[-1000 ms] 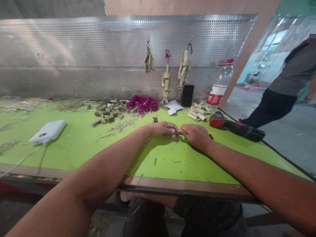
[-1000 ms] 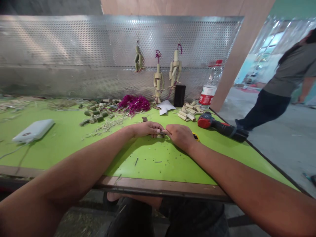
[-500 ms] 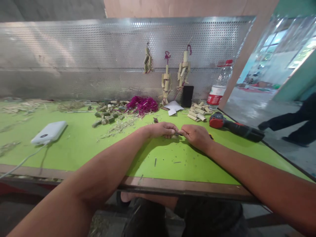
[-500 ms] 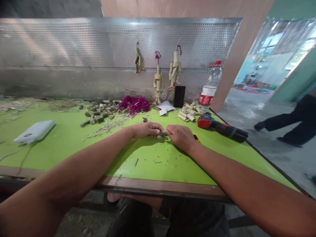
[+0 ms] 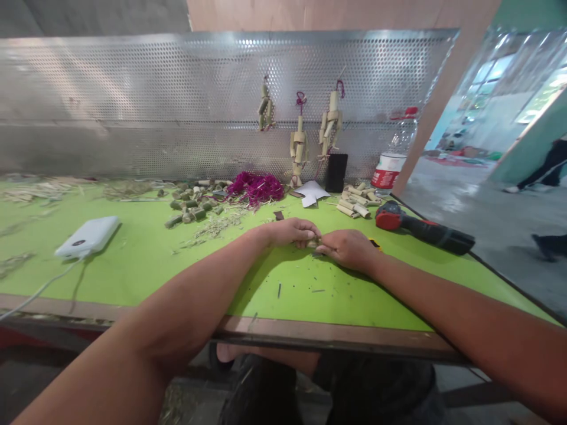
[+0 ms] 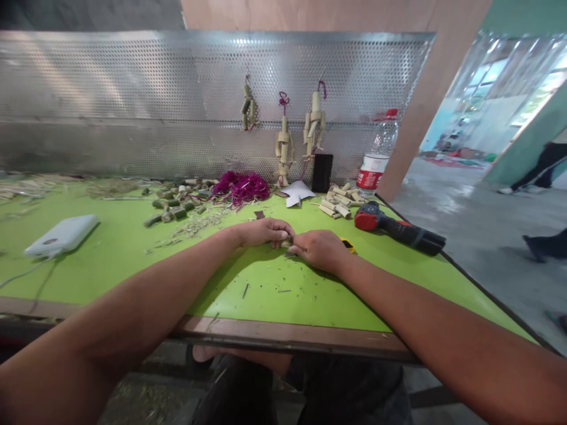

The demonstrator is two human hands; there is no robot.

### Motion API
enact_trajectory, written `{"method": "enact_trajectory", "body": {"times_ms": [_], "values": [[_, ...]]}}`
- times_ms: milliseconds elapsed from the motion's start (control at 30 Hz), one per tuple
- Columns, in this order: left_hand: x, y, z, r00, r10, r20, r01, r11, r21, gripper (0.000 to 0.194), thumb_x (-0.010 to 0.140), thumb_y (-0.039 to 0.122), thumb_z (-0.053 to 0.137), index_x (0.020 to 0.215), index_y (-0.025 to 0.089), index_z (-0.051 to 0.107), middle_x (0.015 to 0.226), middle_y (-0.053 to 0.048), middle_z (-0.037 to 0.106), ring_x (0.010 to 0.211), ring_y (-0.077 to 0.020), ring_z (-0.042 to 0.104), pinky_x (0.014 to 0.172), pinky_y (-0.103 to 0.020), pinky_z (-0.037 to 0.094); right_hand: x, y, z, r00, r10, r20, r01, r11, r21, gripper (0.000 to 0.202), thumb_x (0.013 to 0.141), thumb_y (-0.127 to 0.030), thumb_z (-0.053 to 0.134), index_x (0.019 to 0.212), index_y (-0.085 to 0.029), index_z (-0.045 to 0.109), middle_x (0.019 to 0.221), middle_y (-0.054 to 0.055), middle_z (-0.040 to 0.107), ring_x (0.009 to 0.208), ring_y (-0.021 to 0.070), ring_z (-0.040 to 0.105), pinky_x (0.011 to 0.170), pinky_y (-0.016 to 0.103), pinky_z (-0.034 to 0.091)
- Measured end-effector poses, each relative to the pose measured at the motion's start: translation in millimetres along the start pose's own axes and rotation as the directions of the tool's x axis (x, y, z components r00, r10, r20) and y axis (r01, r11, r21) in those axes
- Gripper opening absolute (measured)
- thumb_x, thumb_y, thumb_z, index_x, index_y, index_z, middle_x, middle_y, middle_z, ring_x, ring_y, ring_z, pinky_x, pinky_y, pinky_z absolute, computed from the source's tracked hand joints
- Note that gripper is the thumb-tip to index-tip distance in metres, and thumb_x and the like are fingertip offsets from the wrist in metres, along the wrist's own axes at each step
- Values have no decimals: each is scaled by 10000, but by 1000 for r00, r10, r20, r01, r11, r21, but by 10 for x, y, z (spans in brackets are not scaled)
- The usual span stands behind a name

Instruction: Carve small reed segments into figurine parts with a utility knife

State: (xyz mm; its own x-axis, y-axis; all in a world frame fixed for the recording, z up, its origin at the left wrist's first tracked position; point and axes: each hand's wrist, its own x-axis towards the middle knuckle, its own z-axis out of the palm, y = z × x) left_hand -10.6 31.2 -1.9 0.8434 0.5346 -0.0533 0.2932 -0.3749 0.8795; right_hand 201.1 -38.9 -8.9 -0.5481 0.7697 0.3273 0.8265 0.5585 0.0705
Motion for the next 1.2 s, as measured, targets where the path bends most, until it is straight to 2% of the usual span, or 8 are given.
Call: {"method": "enact_trajectory", "body": {"times_ms": [167,400,500,600,667,867,1033,1200], "values": [[0,-12,7,1000,26,2,-26,1000,12,353,864,397,547,1120,159,593,840,-19,595,722,-111,531,698,-264,440,-7,7,3,983,111,-144,-114,993,-11,480,968,-503,286,754,-191,582,713,41,635,641,159,510,579,271,216],[4,1,18,1000,13,-4,-12,1000,14,340,855,407,556,1075,152,601,836,-18,595,729,-113,532,708,-270,445,7,-17,8,982,119,-145,-125,991,-36,507,969,-510,273,741,-184,588,699,50,631,629,156,501,577,279,203],[1,-11,6,1000,14,15,-14,1000,0,315,854,392,562,1063,161,606,842,-16,600,740,-111,539,725,-271,446,6,-25,6,993,79,-88,-80,997,-9,498,959,-529,299,763,-188,606,693,42,632,619,151,501,570,272,202],[-1,-33,-5,1000,25,-8,-25,999,-32,317,846,389,577,1059,155,605,796,-14,598,718,-116,546,719,-287,450,-3,-25,4,999,-55,3,54,998,41,480,944,-539,340,753,-197,618,684,25,630,604,142,494,564,263,201],[-5,-33,-3,998,48,-34,-50,997,-55,313,846,380,583,1053,147,603,778,-14,594,705,-117,548,709,-291,448,-11,-19,0,997,-81,1,81,995,59,480,943,-529,344,732,-195,616,678,24,627,601,141,489,561,264,200],[-14,33,35,999,18,-37,-21,995,-99,243,844,275,593,1040,132,606,799,-14,596,708,-97,526,718,-268,424,-10,7,-3,977,130,-166,-129,992,15,469,964,-487,301,748,-191,593,701,39,627,637,155,498,574,272,210],[-4,10,23,1000,11,-14,-12,998,-62,265,855,288,574,1084,159,610,840,-19,609,707,-95,521,682,-253,417,5,-5,10,975,138,-172,-145,989,-34,488,968,-501,283,735,-192,580,699,44,627,632,158,497,571,282,200],[7,-14,7,1000,23,-12,-24,999,-46,263,848,334,578,1035,149,603,819,-16,600,714,-105,539,675,-255,432,17,-21,7,980,123,-157,-134,989,-58,512,969,-512,267,728,-189,582,692,50,626,619,156,490,567,283,193]]}}
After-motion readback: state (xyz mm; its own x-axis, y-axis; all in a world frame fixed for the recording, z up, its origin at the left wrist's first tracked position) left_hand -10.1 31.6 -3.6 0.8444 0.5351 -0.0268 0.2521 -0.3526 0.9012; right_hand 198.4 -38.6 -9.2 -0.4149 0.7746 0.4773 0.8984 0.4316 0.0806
